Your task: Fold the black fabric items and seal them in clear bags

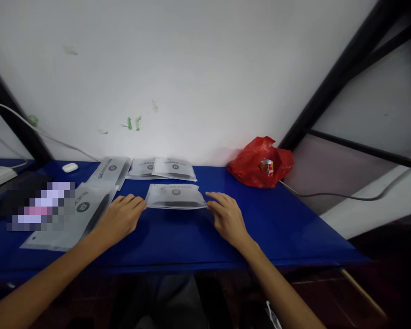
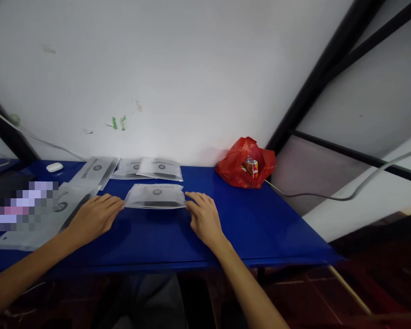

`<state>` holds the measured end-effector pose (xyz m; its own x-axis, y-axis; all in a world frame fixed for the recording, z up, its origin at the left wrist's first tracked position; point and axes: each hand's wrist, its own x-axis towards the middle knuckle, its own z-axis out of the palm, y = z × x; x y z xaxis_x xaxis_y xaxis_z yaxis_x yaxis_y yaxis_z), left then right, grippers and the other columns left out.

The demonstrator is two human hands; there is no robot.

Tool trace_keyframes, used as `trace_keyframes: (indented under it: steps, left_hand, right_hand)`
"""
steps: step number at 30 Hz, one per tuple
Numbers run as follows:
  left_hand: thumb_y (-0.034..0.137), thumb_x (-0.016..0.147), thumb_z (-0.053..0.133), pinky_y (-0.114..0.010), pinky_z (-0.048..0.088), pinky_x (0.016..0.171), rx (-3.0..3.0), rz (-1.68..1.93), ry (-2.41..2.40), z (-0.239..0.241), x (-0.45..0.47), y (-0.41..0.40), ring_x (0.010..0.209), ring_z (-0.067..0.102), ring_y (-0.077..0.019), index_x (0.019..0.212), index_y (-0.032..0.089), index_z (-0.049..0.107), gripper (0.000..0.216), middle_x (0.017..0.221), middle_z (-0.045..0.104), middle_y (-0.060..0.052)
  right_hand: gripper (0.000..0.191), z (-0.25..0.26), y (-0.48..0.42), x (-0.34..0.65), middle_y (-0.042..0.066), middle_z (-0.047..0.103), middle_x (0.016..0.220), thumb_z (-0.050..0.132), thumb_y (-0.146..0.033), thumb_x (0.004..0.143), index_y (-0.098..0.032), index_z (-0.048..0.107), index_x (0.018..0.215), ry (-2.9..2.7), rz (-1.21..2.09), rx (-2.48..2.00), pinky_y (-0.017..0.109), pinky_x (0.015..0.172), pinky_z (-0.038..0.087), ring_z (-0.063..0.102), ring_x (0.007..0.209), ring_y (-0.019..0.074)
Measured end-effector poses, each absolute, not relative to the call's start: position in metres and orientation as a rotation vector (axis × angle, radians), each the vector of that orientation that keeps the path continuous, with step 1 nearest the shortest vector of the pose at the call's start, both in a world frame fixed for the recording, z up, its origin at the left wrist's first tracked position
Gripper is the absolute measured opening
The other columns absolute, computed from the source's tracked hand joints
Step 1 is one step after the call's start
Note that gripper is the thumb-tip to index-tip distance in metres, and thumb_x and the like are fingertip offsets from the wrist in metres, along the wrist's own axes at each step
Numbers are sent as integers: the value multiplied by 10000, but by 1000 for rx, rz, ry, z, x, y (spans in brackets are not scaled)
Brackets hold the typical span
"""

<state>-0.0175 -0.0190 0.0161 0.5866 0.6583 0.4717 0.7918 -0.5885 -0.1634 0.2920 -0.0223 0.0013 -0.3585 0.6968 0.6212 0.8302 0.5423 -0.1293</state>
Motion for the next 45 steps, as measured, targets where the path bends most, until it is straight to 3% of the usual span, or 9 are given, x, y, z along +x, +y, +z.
trace_keyframes:
  steps: [5,10,15,20,28,33,36,41,45]
  left_hand:
    - [210,925,374,-312,403,633,-2633,-385,-1251,32,-15,-46,703,577,-181,802,199,610,266,755,632,-32]
    - [433,932,400,-297,458,745,-2891,-471,-1177,54,8,-48,896,624,-189,1156,256,564,330,1018,669,-24]
    - [382,924,425,-369,441,858,-2818,-280,-1261,47,23,-1,1100,523,-254,1272,163,467,413,1257,553,-94]
    - [444,928,370,-369,432,819,-2747,-212,-1259,27,29,27,1031,501,-264,1155,160,550,406,1126,581,-110]
    - [452,923,368,-374,409,872,-2701,-400,-1350,11,31,35,976,496,-248,1077,154,605,410,1002,597,-102]
    - [391,924,357,-355,415,893,-2702,-652,-1514,6,29,46,981,534,-221,993,162,631,364,994,615,-88]
    - [320,928,317,-325,432,866,-2761,-750,-1551,6,25,50,930,571,-194,959,169,635,354,942,642,-70]
    - [322,896,372,-349,423,903,-2653,-639,-1786,9,14,54,1072,543,-234,1070,165,609,333,1122,622,-96]
    - [343,886,372,-349,419,861,-2646,-372,-1975,15,2,57,1059,555,-269,945,145,642,340,1080,637,-134]
  right_hand:
    - [194,9,2,290,66,651,1161,492,-154,868,-213,676,851,-2153,-304,-1361,395,896,427,557,1067,232]
    - [130,12,19,272,105,624,1186,573,-207,843,-191,664,934,-2076,-299,-1593,395,885,436,551,1071,249]
    - [72,3,8,260,90,621,1186,604,-144,790,-193,655,801,-2125,-63,-1540,407,880,448,561,1063,245]
    - [129,1,1,253,74,596,1228,609,-101,753,-204,670,802,-2226,183,-1384,426,949,418,537,1126,234]
    - [57,8,19,241,82,630,1173,654,-231,764,-200,689,796,-2066,383,-1342,397,980,409,577,1095,212]
    - [307,-3,26,232,136,570,1273,631,-436,774,-181,706,929,-2032,351,-1564,453,986,401,498,1206,296]
    - [422,-8,26,232,157,483,1370,677,-422,730,-164,674,1064,-2110,310,-1613,489,1032,349,371,1312,341]
    - [446,-7,29,240,104,457,1405,673,-339,740,-239,624,1172,-2230,388,-1481,502,1077,287,298,1362,315]
    - [427,-5,34,248,109,502,1365,653,-333,749,-216,631,1159,-2251,508,-1433,491,1093,269,311,1358,306]
